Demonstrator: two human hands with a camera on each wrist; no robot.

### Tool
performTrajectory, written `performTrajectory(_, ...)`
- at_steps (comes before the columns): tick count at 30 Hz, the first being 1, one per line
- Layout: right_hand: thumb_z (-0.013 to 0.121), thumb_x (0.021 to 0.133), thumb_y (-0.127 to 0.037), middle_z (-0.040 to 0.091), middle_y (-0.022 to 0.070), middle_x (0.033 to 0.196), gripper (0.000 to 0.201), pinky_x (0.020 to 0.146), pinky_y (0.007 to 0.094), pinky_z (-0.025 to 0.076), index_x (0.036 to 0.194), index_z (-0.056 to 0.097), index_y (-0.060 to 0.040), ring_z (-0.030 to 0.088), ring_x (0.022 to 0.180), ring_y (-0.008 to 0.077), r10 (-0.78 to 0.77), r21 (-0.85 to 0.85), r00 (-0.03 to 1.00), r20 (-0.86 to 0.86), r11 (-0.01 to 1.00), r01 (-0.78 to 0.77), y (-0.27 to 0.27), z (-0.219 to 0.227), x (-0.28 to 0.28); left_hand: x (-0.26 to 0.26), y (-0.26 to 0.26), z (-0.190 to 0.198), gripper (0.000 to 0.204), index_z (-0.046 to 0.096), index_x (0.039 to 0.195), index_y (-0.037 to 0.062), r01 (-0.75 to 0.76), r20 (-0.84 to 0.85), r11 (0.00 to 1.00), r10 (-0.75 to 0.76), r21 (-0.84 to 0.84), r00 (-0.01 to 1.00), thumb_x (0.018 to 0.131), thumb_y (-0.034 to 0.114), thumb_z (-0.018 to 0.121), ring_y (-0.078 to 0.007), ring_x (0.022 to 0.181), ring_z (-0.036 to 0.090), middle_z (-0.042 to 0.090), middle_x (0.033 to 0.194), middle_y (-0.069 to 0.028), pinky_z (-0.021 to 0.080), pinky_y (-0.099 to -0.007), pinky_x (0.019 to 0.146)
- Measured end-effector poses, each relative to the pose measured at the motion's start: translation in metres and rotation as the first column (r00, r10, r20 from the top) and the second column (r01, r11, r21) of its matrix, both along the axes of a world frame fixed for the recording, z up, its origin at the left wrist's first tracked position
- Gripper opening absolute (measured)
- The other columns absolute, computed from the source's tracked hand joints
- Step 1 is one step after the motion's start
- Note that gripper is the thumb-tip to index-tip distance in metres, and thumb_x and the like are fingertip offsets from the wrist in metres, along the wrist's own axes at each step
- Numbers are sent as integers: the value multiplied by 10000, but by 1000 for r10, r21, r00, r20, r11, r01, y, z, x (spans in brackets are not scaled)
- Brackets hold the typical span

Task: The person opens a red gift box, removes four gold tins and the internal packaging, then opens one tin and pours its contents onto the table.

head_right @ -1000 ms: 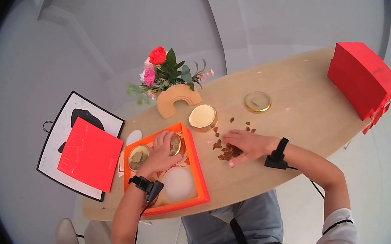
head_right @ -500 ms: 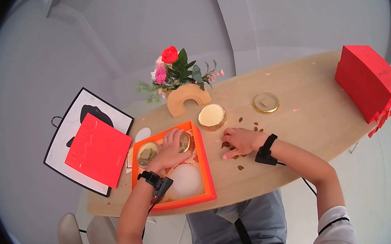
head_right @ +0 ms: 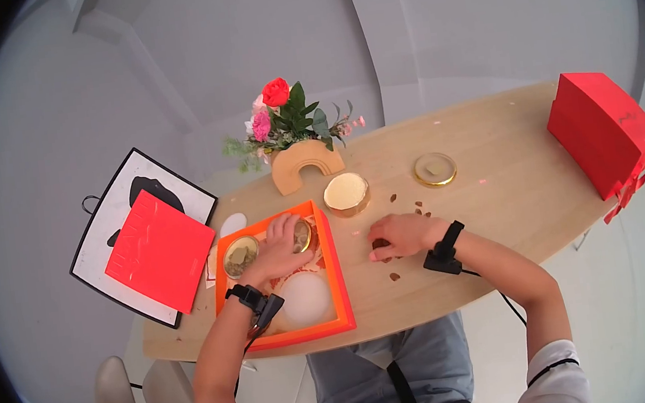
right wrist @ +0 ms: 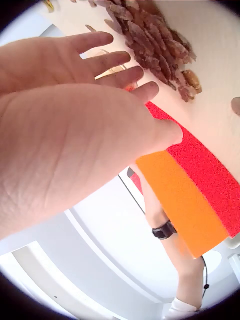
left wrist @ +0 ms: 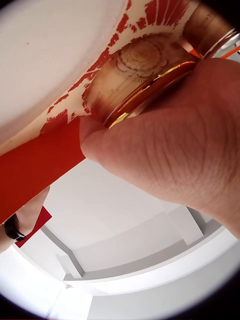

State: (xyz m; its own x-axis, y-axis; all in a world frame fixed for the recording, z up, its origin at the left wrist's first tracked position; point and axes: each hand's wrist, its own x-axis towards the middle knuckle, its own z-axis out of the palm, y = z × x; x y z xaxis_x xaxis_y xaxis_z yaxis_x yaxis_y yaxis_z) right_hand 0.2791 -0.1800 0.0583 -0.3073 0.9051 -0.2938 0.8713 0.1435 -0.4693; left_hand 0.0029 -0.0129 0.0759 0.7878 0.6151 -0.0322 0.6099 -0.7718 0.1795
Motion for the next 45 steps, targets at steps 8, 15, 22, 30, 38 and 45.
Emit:
performTrajectory(8,510,979,-611,376,247,1556,771,1177,461,330,1442,480,4,345,1435,427,-277,417,959,56,880,230,12,-46,60,0,-3,5,938,262,1551,82,-7,-11,1000,7,0,1000,793,441,681,-356,1509,198,240,1609,-186,301,-570,1155)
performTrajectory(15,497,1011,-558,532,242,1425,695,1128,417,392,1365,549,37,485,1338,384,-168,355,982,-82,916,186,-27,-35,58,0,-2,3,924,279,1538,69,10,14,1000,-10,3,1000,787,417,688,-371,1503,211,253,1596,-197,304,-561,1158)
performTrajectory(22,493,1023,-537,618,257,1306,695,1053,401,459,1346,546,76,604,1201,373,-322,146,894,-310,914,380,-74,2,47,-2,5,-5,960,268,1561,104,37,33,999,-38,20,999,790,475,703,-351,1509,213,234,1616,-167,327,-588,1125)
performTrajectory(30,372,1056,-573,311,199,1622,774,1223,381,247,1572,281,-2,312,1499,293,-597,-1,564,-571,688,726,-103,-27,35,-2,2,-2,932,277,1546,85,40,37,999,-40,26,999,791,433,698,-359,1496,229,258,1592,-175,317,-554,1145)
performTrajectory(38,343,1067,-557,347,169,1595,718,1235,404,225,1547,341,-23,294,1501,276,-504,-244,176,-845,658,712,-77,-48,31,-2,-1,2,908,287,1534,52,32,34,999,-33,20,999,800,408,686,-378,1488,236,268,1580,-199,285,-519,1182)
performTrajectory(45,528,1011,-232,579,100,1283,368,998,362,505,1310,545,-19,585,1137,190,-560,-166,179,-809,510,844,-78,-54,58,-2,3,-4,910,286,1529,33,52,53,998,-53,24,997,798,391,692,-389,1484,233,267,1577,-206,267,-510,1196)
